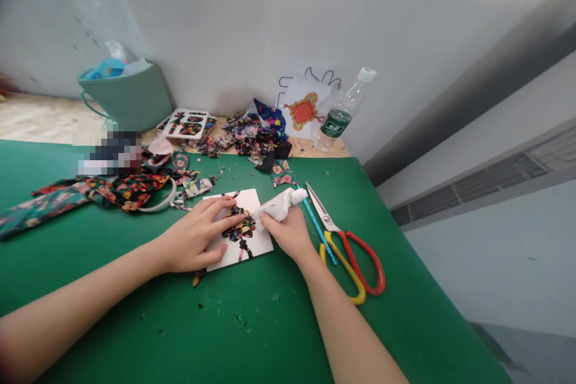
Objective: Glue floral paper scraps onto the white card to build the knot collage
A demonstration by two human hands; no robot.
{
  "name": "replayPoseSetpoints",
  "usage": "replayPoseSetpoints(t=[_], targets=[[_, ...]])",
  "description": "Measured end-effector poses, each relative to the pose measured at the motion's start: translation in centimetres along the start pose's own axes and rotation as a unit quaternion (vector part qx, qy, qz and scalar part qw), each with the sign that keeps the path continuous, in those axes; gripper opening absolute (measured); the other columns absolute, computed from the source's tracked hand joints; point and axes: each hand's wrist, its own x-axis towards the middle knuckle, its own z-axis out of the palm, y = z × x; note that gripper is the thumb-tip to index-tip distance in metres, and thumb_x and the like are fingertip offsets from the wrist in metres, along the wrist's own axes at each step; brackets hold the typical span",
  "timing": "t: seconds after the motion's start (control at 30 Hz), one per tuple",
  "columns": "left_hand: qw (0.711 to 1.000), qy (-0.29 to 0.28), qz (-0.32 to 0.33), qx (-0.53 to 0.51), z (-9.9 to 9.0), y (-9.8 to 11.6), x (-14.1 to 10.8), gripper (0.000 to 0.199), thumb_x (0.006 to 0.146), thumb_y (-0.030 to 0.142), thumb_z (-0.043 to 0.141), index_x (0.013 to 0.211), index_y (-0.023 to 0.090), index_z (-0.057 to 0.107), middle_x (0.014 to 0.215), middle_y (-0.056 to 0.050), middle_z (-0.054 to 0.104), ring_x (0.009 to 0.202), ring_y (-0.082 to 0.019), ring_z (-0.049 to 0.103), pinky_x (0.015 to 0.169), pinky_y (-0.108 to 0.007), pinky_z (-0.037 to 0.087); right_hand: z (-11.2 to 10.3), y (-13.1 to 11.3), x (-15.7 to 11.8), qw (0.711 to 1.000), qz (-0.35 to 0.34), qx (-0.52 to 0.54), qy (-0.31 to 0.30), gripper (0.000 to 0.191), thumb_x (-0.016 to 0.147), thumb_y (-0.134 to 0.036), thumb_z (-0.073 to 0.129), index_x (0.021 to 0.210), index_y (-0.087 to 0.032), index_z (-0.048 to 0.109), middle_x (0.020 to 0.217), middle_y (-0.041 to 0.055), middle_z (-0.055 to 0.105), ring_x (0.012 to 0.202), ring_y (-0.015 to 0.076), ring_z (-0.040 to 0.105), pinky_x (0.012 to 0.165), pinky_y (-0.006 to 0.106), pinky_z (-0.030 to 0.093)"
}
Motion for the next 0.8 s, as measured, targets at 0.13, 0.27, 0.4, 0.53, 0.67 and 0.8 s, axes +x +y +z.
replayPoseSetpoints(t=[0.13, 0.27, 0.4, 0.53, 0.67, 0.8], targets=[[1.0, -0.002, -0.004, 0.006, 0.09, 0.01, 0.07, 0.057, 0.07, 0.029, 0.05, 0.126, 0.021, 0.04, 0.125, -0.011, 0.035, 0.115, -0.031, 0.031, 0.097, -0.047, 0.027, 0.04, 0.19, 0.01, 1.0, -0.011, -0.018, -0.001, 0.008, 0.068, -0.026, 0.056, 0.064, -0.019, 0.056, 0.066, 0.0026, 0.062, 0.073, 0.0216, 0.059, 0.065, 0.031, 0.046], [1.0, -0.004, -0.006, 0.008, 0.14, 0.04, 0.14, 0.058, 0.07, 0.029, 0.049, 0.127, 0.021, 0.039, 0.124, -0.011, 0.035, 0.115, -0.031, 0.031, 0.096, -0.047, 0.027, 0.1, 0.41, -0.11, 0.999, -0.02, -0.038, 0.003, 0.011, 0.07, -0.028, 0.055, 0.062, -0.019, 0.055, 0.064, 0.0026, 0.062, 0.073, 0.0217, 0.059, 0.064, 0.03, 0.046], [1.0, -0.003, -0.008, 0.011, 0.19, 0.07, 0.14, 0.058, 0.07, 0.029, 0.049, 0.127, 0.022, 0.039, 0.124, -0.011, 0.035, 0.114, -0.031, 0.031, 0.096, -0.047, 0.027, 0.18, 0.51, -0.2, 0.998, -0.023, -0.055, 0.01, 0.014, 0.071, -0.029, 0.055, 0.061, -0.018, 0.054, 0.063, 0.0028, 0.061, 0.07, 0.0209, 0.059, 0.061, 0.029, 0.045], [1.0, 0.0, -0.009, 0.012, 0.19, 0.18, 0.12, 0.059, 0.069, 0.029, 0.049, 0.127, 0.021, 0.04, 0.123, -0.011, 0.035, 0.114, -0.031, 0.031, 0.096, -0.048, 0.026, 0.22, 0.52, -0.21, 0.997, -0.034, -0.063, 0.011, 0.014, 0.072, -0.03, 0.055, 0.064, -0.018, 0.054, 0.063, 0.0024, 0.061, 0.067, 0.0197, 0.058, 0.06, 0.028, 0.044], [1.0, 0.001, -0.007, 0.01, 0.08, 0.28, 0.11, 0.058, 0.069, 0.028, 0.05, 0.126, 0.02, 0.04, 0.123, -0.012, 0.034, 0.114, -0.032, 0.031, 0.096, -0.047, 0.027, 0.24, 0.58, -0.21, 0.997, -0.03, -0.074, 0.014, 0.016, 0.072, -0.031, 0.054, 0.065, -0.017, 0.054, 0.062, 0.0023, 0.061, 0.063, 0.0191, 0.058, 0.058, 0.027, 0.044], [1.0, -0.002, -0.006, 0.013, 0.03, 0.22, 0.08, 0.056, 0.07, 0.029, 0.05, 0.124, 0.021, 0.042, 0.124, -0.012, 0.034, 0.115, -0.032, 0.03, 0.097, -0.047, 0.026, 0.3, 0.56, -0.2, 0.996, -0.028, -0.078, 0.013, 0.017, 0.072, -0.032, 0.054, 0.063, -0.017, 0.054, 0.062, 0.0026, 0.061, 0.061, 0.0186, 0.057, 0.055, 0.027, 0.043]])
